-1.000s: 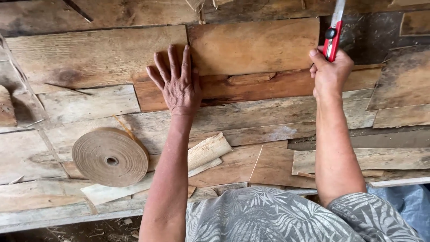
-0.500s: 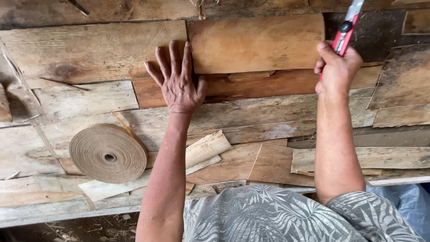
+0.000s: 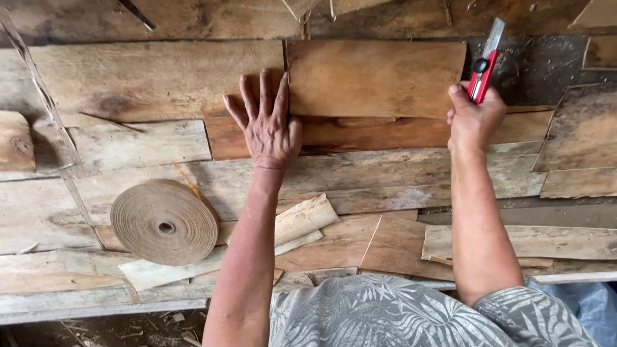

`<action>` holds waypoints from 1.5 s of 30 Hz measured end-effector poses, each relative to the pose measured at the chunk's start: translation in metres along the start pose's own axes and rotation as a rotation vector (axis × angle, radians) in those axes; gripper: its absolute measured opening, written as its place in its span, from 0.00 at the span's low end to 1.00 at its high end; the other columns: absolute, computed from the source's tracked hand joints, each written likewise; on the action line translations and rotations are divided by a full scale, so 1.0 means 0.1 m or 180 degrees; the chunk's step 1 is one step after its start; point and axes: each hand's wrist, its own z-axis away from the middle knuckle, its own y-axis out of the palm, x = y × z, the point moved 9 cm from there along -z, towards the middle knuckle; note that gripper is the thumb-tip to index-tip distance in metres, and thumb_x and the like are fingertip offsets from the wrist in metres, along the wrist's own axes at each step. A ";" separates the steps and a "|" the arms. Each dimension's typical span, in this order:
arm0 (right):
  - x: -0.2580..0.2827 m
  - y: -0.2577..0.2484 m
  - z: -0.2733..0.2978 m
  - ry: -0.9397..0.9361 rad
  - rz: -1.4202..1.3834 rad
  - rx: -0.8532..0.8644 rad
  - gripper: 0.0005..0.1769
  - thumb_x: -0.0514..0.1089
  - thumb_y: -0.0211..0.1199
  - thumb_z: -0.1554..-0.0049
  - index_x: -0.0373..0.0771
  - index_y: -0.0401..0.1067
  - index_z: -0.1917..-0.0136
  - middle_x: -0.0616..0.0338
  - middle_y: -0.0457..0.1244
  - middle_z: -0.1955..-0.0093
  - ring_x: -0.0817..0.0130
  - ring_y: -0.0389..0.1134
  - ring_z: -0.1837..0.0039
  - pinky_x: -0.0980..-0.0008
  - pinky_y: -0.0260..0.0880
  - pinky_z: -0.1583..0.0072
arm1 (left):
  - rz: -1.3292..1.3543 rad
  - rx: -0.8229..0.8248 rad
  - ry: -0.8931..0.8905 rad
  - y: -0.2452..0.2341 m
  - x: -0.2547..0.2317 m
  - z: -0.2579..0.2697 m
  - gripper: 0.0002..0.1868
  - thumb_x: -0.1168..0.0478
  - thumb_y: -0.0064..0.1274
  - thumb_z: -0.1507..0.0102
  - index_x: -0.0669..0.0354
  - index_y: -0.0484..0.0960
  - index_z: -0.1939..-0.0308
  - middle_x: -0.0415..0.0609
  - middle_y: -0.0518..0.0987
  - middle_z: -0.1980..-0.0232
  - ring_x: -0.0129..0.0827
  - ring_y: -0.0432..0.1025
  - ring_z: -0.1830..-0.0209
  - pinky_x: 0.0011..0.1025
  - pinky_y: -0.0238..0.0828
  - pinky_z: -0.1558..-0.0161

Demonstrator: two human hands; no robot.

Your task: Cutting and trimming thin wood panels into strips using a utility knife on a wooden work surface

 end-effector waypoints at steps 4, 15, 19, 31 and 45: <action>-0.11 0.04 -0.08 -0.0113 0.0023 0.0052 0.08 0.30 0.73 0.42 0.40 0.78 0.53 0.60 0.72 0.59 0.79 0.64 0.68 0.81 0.63 0.71 | 0.0130 -0.0263 0.0094 0.01 0.05 0.03 0.42 0.49 0.42 0.40 0.41 0.58 0.19 0.43 0.58 0.16 0.57 0.40 0.14 0.68 0.20 0.21; -0.19 -0.01 -0.15 -0.0613 0.0068 -0.0240 0.07 0.33 0.75 0.42 0.33 0.78 0.51 0.55 0.62 0.70 0.75 0.64 0.75 0.78 0.66 0.71 | -0.0463 -0.0097 -0.0017 0.13 0.01 -0.05 0.40 0.37 0.46 0.34 0.28 0.55 0.18 0.47 0.54 0.16 0.62 0.37 0.17 0.71 0.23 0.27; -0.13 -0.03 -0.09 -0.0676 -0.0104 -0.0361 0.07 0.32 0.76 0.43 0.34 0.79 0.51 0.55 0.61 0.72 0.74 0.64 0.75 0.78 0.66 0.71 | -0.0461 0.0015 -0.0058 0.16 0.02 -0.05 0.39 0.37 0.45 0.33 0.28 0.54 0.18 0.47 0.53 0.15 0.62 0.37 0.17 0.71 0.22 0.27; -0.06 -0.02 -0.16 -0.0951 0.0301 -0.0377 0.08 0.34 0.79 0.46 0.35 0.81 0.54 0.55 0.64 0.73 0.74 0.66 0.75 0.76 0.67 0.72 | -0.0440 -0.0006 -0.0060 0.12 0.00 -0.05 0.38 0.36 0.45 0.31 0.26 0.53 0.18 0.46 0.50 0.15 0.62 0.35 0.17 0.70 0.21 0.27; 0.05 0.00 -0.06 -0.2238 0.1047 -0.0300 0.11 0.43 0.76 0.44 0.38 0.76 0.54 0.55 0.67 0.54 0.59 0.70 0.53 0.60 0.70 0.52 | -0.0097 -0.0016 0.0281 0.00 -0.12 -0.05 0.30 0.38 0.41 0.27 0.34 0.65 0.21 0.50 0.60 0.18 0.63 0.40 0.17 0.73 0.16 0.29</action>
